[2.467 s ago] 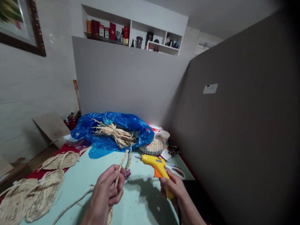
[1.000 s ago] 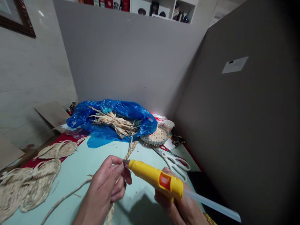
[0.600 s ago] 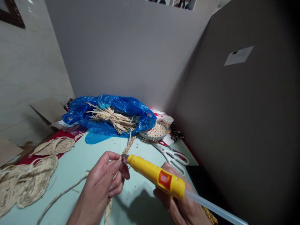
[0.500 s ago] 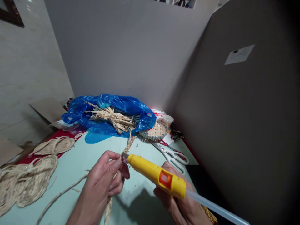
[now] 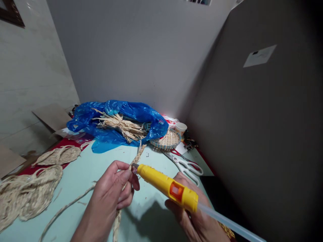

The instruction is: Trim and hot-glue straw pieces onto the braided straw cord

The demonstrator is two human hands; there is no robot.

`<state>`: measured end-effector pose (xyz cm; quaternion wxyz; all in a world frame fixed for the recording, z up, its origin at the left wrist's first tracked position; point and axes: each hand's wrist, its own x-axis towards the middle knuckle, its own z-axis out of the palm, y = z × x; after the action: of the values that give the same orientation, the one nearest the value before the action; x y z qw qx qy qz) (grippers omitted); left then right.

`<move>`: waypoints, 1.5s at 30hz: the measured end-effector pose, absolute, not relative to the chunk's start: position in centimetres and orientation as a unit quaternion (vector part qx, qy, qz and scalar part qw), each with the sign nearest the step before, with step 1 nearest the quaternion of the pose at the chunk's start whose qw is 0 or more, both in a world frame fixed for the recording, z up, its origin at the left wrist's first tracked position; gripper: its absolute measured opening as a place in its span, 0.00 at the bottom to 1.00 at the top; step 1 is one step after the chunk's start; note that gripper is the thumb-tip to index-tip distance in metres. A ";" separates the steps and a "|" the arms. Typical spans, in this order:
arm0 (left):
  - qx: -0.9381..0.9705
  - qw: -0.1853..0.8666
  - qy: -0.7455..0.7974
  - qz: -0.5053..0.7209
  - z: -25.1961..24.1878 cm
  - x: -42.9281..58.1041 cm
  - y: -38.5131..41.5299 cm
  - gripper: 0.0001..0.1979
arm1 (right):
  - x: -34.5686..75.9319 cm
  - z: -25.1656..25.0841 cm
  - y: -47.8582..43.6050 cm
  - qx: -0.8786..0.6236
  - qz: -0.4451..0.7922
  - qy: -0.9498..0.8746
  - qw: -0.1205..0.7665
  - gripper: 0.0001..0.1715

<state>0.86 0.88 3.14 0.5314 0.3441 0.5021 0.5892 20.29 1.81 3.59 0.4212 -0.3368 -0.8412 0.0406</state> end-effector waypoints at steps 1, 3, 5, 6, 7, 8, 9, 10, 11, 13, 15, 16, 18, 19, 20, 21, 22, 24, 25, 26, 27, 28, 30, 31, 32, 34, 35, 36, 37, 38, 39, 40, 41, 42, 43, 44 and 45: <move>0.345 0.533 0.501 0.588 3.2 0.9 0.9 0.12 | 20.3 3.6 1.8 -0.340 0.040 -0.840 0.422 0.17; 0.343 0.536 0.499 0.588 3.1 0.8 0.8 0.12 | 20.3 3.6 1.7 -0.347 0.038 -0.835 0.425 0.17; 0.342 0.536 0.497 0.590 3.1 0.8 0.8 0.12 | 20.3 3.6 1.7 -0.349 0.037 -0.830 0.433 0.16; 0.341 0.536 0.497 0.591 3.1 0.8 0.7 0.13 | 20.4 3.6 1.7 -0.348 0.038 -0.829 0.435 0.16; 0.340 0.535 0.496 0.593 3.1 0.8 0.7 0.13 | 20.4 3.6 1.7 -0.347 0.039 -0.829 0.437 0.16; 0.338 0.535 0.496 0.594 3.1 0.8 0.7 0.14 | 20.4 3.6 1.7 -0.345 0.040 -0.829 0.439 0.15; 0.336 0.533 0.498 0.596 3.1 0.9 0.7 0.14 | 20.4 3.6 1.7 -0.342 0.040 -0.829 0.441 0.15; 0.334 0.530 0.499 0.599 3.2 0.9 0.8 0.15 | 20.4 3.6 1.7 -0.339 0.039 -0.830 0.442 0.13; 0.333 0.530 0.499 0.599 3.2 0.9 0.8 0.15 | 20.4 3.5 1.7 -0.337 0.040 -0.830 0.443 0.12; 0.335 0.532 0.497 0.598 3.2 0.9 0.8 0.15 | 20.4 3.4 1.7 -0.337 0.040 -0.828 0.447 0.10; 0.337 0.535 0.494 0.597 3.1 0.8 0.8 0.15 | 20.3 3.3 1.7 -0.345 0.043 -0.824 0.448 0.08; 0.339 0.536 0.493 0.596 3.1 0.8 0.8 0.15 | 20.3 3.3 1.7 -0.349 0.044 -0.822 0.448 0.08; 0.343 0.537 0.493 0.592 3.0 0.7 0.7 0.14 | 20.3 3.5 1.7 -0.349 0.047 -0.822 0.448 0.08; 0.345 0.539 0.494 0.589 3.0 0.7 0.7 0.14 | 20.3 3.6 1.8 -0.346 0.050 -0.823 0.447 0.09; 0.347 0.539 0.496 0.585 3.0 0.6 0.7 0.14 | 20.3 3.7 1.8 -0.342 0.051 -0.824 0.448 0.10; 0.349 0.539 0.498 0.583 3.0 0.6 0.6 0.13 | 20.3 3.7 1.8 -0.339 0.055 -0.825 0.449 0.10; 0.351 0.539 0.500 0.580 3.0 0.6 0.6 0.13 | 20.3 3.8 1.9 -0.337 0.058 -0.826 0.448 0.11; 0.351 0.541 0.502 0.576 2.9 0.6 0.6 0.13 | 20.4 3.8 2.0 -0.339 0.064 -0.828 0.442 0.13; 0.351 0.541 0.503 0.575 2.9 0.5 0.6 0.13 | 20.4 3.7 2.0 -0.340 0.068 -0.829 0.440 0.13; 0.349 0.543 0.503 0.575 2.9 0.5 0.6 0.13 | 20.5 3.7 2.0 -0.342 0.071 -0.829 0.438 0.13; 0.345 0.544 0.505 0.575 2.8 0.5 0.6 0.13 | 20.5 3.6 2.0 -0.343 0.073 -0.829 0.436 0.13; 0.341 0.544 0.506 0.576 2.8 0.5 0.6 0.13 | 20.6 3.6 2.0 -0.343 0.076 -0.828 0.437 0.13; 0.336 0.544 0.507 0.578 2.7 0.5 0.7 0.14 | 20.6 3.6 2.0 -0.346 0.077 -0.824 0.441 0.12; 0.335 0.546 0.508 0.576 2.7 0.5 0.7 0.14 | 20.6 3.6 2.0 -0.347 0.075 -0.823 0.443 0.12; 0.336 0.546 0.508 0.575 2.7 0.5 0.7 0.14 | 20.6 3.6 2.0 -0.347 0.072 -0.823 0.444 0.13; 0.342 0.546 0.510 0.570 2.7 0.5 0.8 0.14 | 20.6 3.6 2.0 -0.349 0.067 -0.825 0.440 0.14; 0.344 0.544 0.512 0.570 2.6 0.5 0.8 0.14 | 20.7 3.6 2.1 -0.350 0.063 -0.825 0.439 0.14; 0.344 0.542 0.514 0.569 2.6 0.5 0.8 0.14 | 20.7 3.5 2.1 -0.352 0.059 -0.825 0.439 0.14; 0.342 0.540 0.517 0.570 2.6 0.5 0.8 0.14 | 20.8 3.4 2.2 -0.352 0.053 -0.823 0.442 0.13; 0.342 0.538 0.518 0.570 2.6 0.5 0.8 0.14 | 20.8 3.3 2.3 -0.352 0.046 -0.823 0.444 0.13; 0.341 0.537 0.520 0.570 2.5 0.5 0.8 0.14 | 20.9 3.2 2.4 -0.350 0.042 -0.822 0.447 0.12; 0.341 0.535 0.521 0.571 2.5 0.5 0.7 0.14 | 21.0 3.0 2.4 -0.348 0.040 -0.822 0.448 0.12; 0.340 0.534 0.523 0.570 2.5 0.6 0.7 0.14 | 21.0 2.9 2.5 -0.348 0.045 -0.824 0.445 0.11; 0.340 0.533 0.525 0.570 2.5 0.6 0.7 0.14 | 21.1 2.9 2.5 -0.349 0.053 -0.825 0.442 0.11; 0.340 0.533 0.527 0.569 2.5 0.6 0.7 0.14 | 21.1 2.9 2.6 -0.350 0.060 -0.824 0.441 0.10; 0.341 0.533 0.528 0.566 2.5 0.6 0.8 0.14 | 21.1 2.9 2.6 -0.352 0.067 -0.824 0.440 0.09; 0.342 0.533 0.529 0.565 2.5 0.6 0.8 0.14 | 21.2 3.0 2.6 -0.351 0.070 -0.823 0.441 0.08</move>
<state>0.56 0.76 2.48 0.5325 0.3425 0.5293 0.5648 21.16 2.57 2.96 0.4405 -0.3513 -0.8231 0.0704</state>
